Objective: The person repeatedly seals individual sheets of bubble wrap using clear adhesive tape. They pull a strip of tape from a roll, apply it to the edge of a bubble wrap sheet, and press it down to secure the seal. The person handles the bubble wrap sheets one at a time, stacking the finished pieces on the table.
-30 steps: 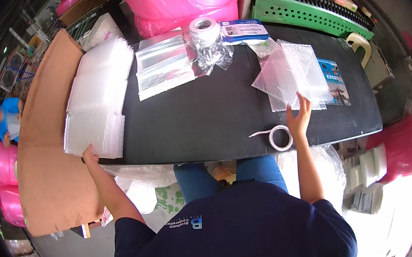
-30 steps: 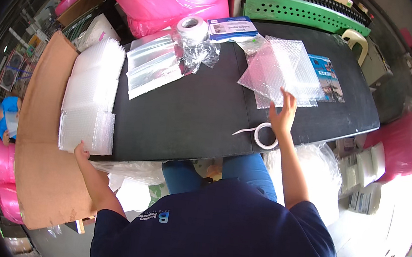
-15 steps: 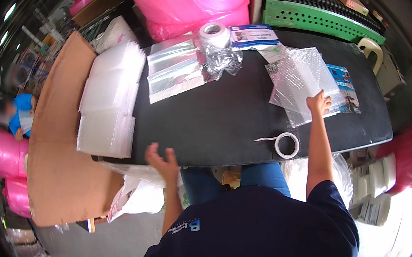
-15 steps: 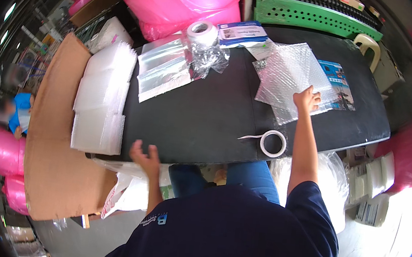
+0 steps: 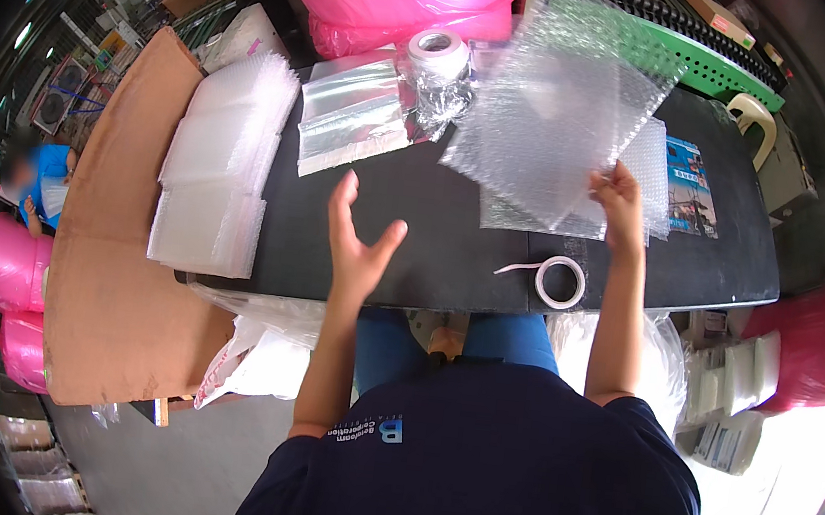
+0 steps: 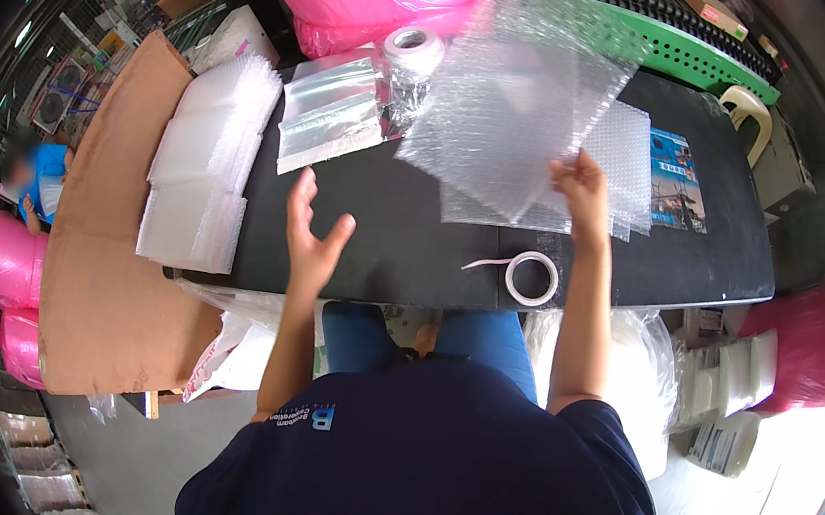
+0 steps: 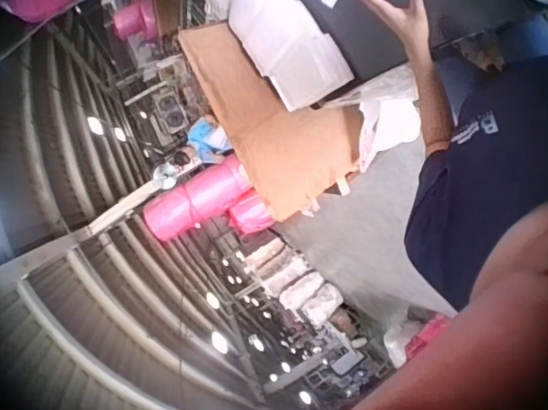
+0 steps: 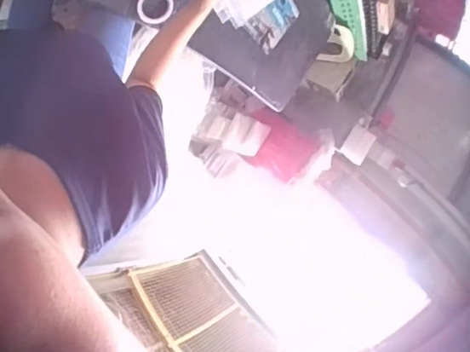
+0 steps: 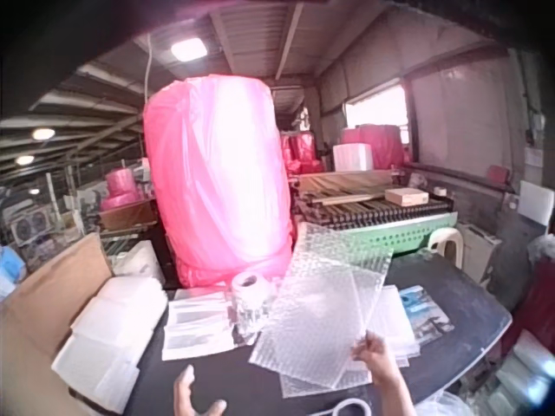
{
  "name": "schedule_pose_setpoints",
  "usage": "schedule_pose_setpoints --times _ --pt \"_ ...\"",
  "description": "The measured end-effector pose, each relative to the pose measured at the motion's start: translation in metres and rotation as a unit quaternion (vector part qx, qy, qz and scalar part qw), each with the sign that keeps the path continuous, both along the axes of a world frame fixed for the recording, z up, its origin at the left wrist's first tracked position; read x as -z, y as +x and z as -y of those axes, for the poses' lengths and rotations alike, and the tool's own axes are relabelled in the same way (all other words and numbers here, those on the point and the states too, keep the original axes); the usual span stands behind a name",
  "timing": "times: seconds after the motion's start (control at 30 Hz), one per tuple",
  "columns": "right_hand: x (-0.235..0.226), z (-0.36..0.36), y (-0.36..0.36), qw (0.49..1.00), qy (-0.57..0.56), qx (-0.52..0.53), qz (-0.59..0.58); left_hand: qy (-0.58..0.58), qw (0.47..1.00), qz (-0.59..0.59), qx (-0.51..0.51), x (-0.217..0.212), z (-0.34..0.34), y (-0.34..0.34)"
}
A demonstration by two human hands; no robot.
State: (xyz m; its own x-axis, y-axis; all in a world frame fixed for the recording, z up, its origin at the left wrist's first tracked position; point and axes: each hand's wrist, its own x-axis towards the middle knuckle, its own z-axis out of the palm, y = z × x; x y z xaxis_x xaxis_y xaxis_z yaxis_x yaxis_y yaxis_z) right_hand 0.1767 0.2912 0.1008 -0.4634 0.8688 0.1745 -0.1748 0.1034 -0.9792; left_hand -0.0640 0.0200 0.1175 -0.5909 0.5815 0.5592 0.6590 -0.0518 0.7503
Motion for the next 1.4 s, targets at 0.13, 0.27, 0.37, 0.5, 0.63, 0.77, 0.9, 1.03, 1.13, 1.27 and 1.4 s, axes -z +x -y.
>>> schedule_pose_setpoints --times 0.13,0.27,0.37,0.5,0.63,0.77,0.9,1.03,1.13,1.27,1.4 --pt "-0.01 0.069 -0.043 0.991 -0.009 -0.076 -0.114 0.009 0.98 0.1 0.172 -0.039 -0.021 -0.026" --pt "0.04 0.097 -0.075 0.987 -0.046 -0.106 -0.114 -0.002 0.97 0.184 0.159 0.018 -0.032 -0.038" --pt "0.083 0.107 -0.082 0.989 -0.048 -0.138 -0.005 0.017 0.964 0.229 0.134 0.095 -0.021 -0.034" --pt "0.117 0.109 -0.081 0.978 -0.106 -0.164 -0.08 -0.15 0.988 -0.01 -0.019 0.15 -0.001 -0.03" --pt "0.107 0.113 -0.081 0.961 -0.08 -0.25 -0.087 0.038 0.997 -0.042 -0.055 0.101 -0.003 -0.032" --pt "0.089 0.125 -0.081 0.966 -0.002 -0.257 0.009 -0.028 0.984 0.133 0.112 0.059 0.004 -0.048" --pt "0.042 0.099 -0.039 0.893 0.347 -0.126 0.257 -0.224 0.939 0.255 0.051 0.027 0.036 -0.081" --pt "0.08 0.068 0.027 0.785 0.387 -0.102 0.473 -0.414 0.898 0.146 0.016 0.077 0.038 -0.099" --pt "0.104 0.076 0.041 0.829 0.355 -0.068 0.426 -0.351 0.931 0.099 0.02 0.124 0.029 -0.088" --pt "0.102 0.077 0.048 0.909 0.253 0.005 0.33 -0.38 0.918 -0.073 -0.09 0.128 0.008 -0.048" --pt "0.057 0.095 0.035 0.921 0.29 0.043 0.258 -0.183 0.977 -0.076 -0.081 0.13 -0.018 -0.018"
